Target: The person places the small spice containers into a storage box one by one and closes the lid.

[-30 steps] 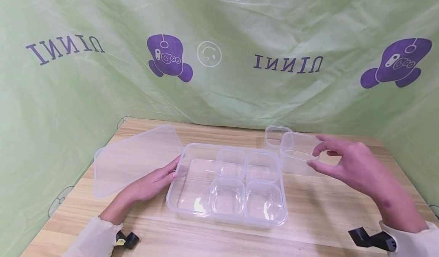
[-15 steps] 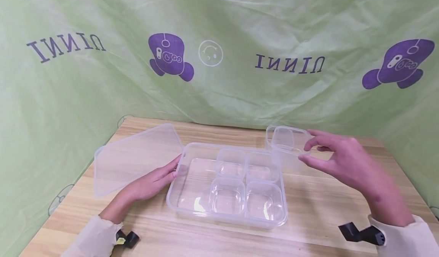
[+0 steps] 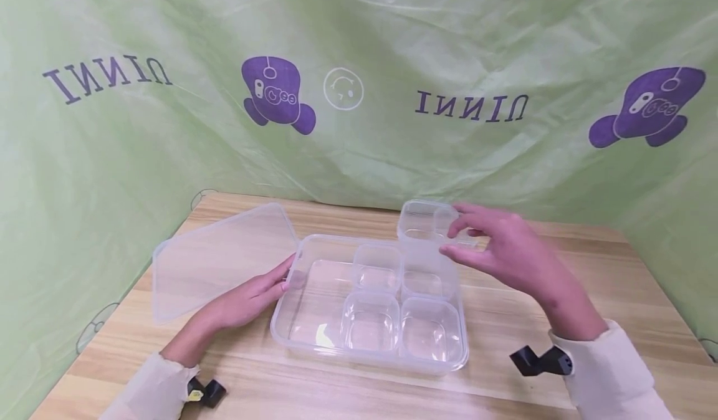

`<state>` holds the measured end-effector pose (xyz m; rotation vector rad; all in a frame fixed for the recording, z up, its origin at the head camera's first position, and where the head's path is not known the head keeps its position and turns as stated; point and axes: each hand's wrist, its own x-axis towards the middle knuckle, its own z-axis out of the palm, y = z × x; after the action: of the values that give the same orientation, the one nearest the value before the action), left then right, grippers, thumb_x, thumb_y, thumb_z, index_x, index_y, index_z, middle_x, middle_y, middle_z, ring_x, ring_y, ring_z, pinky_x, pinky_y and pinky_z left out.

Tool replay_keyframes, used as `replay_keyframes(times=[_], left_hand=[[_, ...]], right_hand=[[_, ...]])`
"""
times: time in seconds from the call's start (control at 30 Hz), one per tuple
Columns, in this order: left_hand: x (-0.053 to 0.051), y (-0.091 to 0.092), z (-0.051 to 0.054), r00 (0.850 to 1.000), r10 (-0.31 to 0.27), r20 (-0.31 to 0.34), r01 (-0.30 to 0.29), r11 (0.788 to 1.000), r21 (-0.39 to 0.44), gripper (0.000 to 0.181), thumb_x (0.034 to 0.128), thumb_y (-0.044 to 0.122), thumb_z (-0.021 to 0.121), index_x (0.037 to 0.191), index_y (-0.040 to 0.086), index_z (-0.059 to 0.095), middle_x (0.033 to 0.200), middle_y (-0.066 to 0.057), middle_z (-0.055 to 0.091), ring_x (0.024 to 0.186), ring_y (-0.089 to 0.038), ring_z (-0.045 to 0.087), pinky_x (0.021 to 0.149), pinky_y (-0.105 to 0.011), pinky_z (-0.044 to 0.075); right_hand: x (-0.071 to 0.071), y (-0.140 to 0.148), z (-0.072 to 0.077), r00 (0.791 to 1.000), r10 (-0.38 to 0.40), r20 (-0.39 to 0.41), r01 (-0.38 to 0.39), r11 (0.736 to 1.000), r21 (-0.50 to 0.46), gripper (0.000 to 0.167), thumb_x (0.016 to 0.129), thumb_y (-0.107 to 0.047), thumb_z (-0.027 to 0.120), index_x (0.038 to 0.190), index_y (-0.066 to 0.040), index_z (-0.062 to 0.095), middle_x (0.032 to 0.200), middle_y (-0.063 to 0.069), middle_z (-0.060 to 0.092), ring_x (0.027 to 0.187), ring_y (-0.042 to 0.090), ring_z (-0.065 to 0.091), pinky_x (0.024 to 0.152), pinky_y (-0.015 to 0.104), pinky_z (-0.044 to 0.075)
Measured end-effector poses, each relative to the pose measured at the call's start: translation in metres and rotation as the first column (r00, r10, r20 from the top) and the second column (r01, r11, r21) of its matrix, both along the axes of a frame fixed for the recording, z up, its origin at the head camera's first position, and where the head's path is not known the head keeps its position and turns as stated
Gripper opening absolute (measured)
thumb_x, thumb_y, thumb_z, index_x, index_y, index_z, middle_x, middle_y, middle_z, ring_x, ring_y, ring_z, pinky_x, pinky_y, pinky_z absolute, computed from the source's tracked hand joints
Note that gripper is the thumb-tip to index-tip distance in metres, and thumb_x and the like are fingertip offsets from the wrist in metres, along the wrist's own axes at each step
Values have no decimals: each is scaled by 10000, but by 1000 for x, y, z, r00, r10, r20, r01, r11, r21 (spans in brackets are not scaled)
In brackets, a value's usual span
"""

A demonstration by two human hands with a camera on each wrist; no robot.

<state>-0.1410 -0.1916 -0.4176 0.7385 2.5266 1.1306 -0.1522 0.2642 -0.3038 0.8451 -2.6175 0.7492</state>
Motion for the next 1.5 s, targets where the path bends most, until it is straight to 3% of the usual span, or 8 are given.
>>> replay_keyframes(times=[0.23, 0.5, 0.6, 0.77, 1.0, 1.17, 1.5], left_hand=[[2, 0, -1, 1000, 2, 13, -2, 1000, -1, 640, 1137, 302, 400, 1667, 143, 80, 1699, -93, 116, 1529, -248, 174, 1228, -464, 191], [1, 0, 1, 1000, 0, 2, 0, 1000, -4, 642, 1138, 313, 395, 1665, 124, 83, 1699, -104, 115, 1529, -254, 173, 1228, -467, 192], [1, -1, 1, 1000, 1, 4, -1, 1000, -4, 644, 1137, 322, 395, 1666, 128, 84, 1699, -98, 112, 1530, -253, 170, 1228, -468, 190], [1, -2, -2, 1000, 15, 8, -15, 1000, -2, 643, 1136, 326, 400, 1668, 142, 88, 1691, -84, 135, 1524, -263, 192, 1226, -470, 194], [0, -1, -1, 1000, 17, -2, -17, 1000, -3, 642, 1135, 324, 404, 1667, 132, 100, 1685, -85, 150, 1520, -270, 206, 1225, -468, 198], [-1, -1, 0, 1000, 9, -5, -9, 1000, 4, 644, 1135, 328, 402, 1665, 121, 100, 1690, -96, 140, 1524, -263, 192, 1225, -470, 196], [-1, -1, -1, 1000, 7, 1, -7, 1000, 2, 689, 1125, 432, 388, 1663, 111, 103, 1693, -88, 137, 1526, -249, 185, 1227, -464, 194]], right_hand=[[-5, -33, -5, 997, 66, 45, -67, 998, 3, 162, 872, -306, 860, 932, -294, 711, 1399, 105, 631, 1266, 322, 609, 763, 431, 540], [-9, -57, -9, 992, 119, 40, -118, 993, -21, 156, 864, -332, 862, 939, -277, 737, 1361, 116, 656, 1287, 332, 591, 1005, 558, 455], [-9, -67, -12, 991, 129, 27, -128, 991, -28, 159, 866, -346, 859, 936, -267, 740, 1360, 119, 656, 1279, 313, 601, 948, 503, 487], [-7, -80, -14, 992, 128, 4, -128, 990, -52, 178, 864, -365, 858, 940, -264, 733, 1388, 116, 637, 1236, 290, 634, 727, 396, 522], [-7, -97, -16, 989, 145, -31, -147, 985, -88, 189, 854, -356, 868, 945, -250, 741, 1393, 113, 634, 1147, 253, 686, 697, 341, 500], [-11, -108, -19, 987, 160, -31, -162, 982, -97, 192, 865, -390, 852, 949, -258, 741, 1398, 99, 632, 1107, 224, 704, 605, 310, 472], [-22, -118, -23, 983, 179, 40, -172, 974, -149, 190, 868, -376, 853, 953, -240, 753, 1405, 83, 627, 1226, 207, 638, 704, 375, 563]])
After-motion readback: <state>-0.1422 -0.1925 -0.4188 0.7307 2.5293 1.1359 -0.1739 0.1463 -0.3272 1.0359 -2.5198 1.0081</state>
